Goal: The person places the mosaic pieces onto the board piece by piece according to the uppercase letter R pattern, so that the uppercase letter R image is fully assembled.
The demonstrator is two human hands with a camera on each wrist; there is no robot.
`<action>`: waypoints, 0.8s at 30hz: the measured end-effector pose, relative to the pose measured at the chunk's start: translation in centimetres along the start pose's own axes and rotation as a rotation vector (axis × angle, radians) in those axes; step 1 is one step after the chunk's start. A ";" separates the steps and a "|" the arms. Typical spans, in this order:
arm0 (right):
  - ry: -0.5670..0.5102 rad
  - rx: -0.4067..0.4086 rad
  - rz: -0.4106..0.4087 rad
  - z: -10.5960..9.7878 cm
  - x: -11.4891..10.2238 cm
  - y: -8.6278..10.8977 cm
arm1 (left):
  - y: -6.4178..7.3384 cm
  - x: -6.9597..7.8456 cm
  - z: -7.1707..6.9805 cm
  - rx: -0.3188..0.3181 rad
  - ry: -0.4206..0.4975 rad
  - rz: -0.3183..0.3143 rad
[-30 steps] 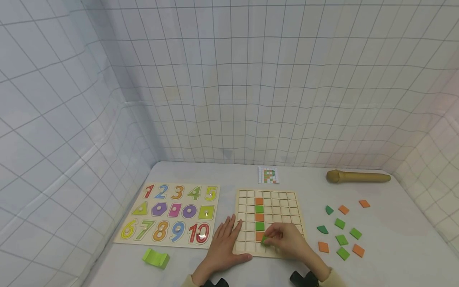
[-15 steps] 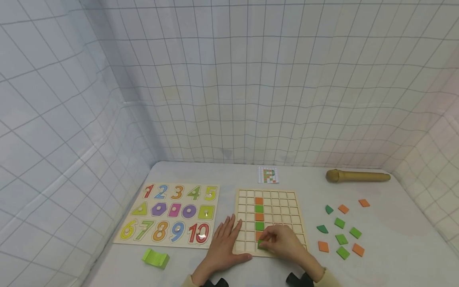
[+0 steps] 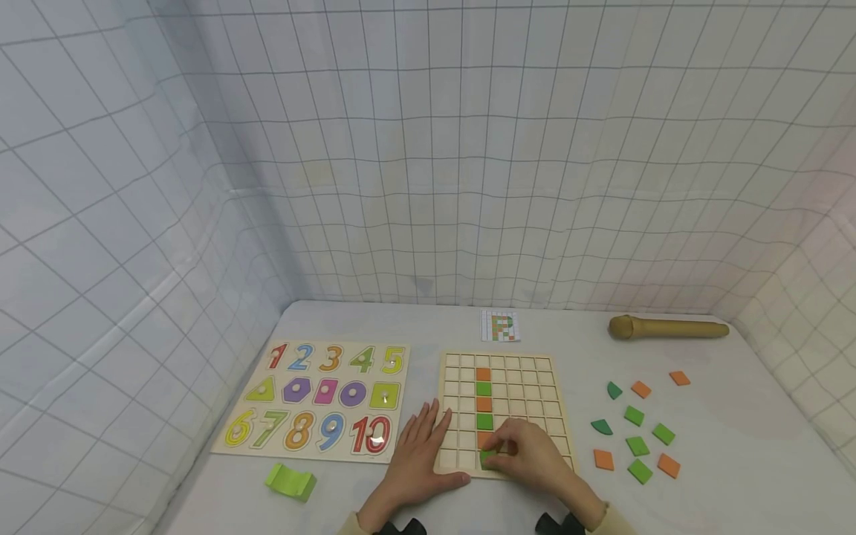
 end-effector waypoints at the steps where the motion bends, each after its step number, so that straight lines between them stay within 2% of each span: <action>1: 0.004 0.001 -0.001 0.0 0.0 0.0 | 0.0 0.0 0.0 0.000 -0.001 0.001; 11: 0.034 0.014 -0.015 0.1 -0.1 0.1 | 0.0 0.1 -0.1 0.000 -0.002 -0.002; 24: 0.021 0.034 -0.052 0.5 0.1 -0.2 | 0.0 0.1 -0.2 -0.004 0.007 -0.003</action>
Point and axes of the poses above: each hand's wrist, its own y-axis away from the middle knuckle, its own z-axis out of the palm, x = y × z, the point moved 2 cm from there along -y, towards the middle knuckle
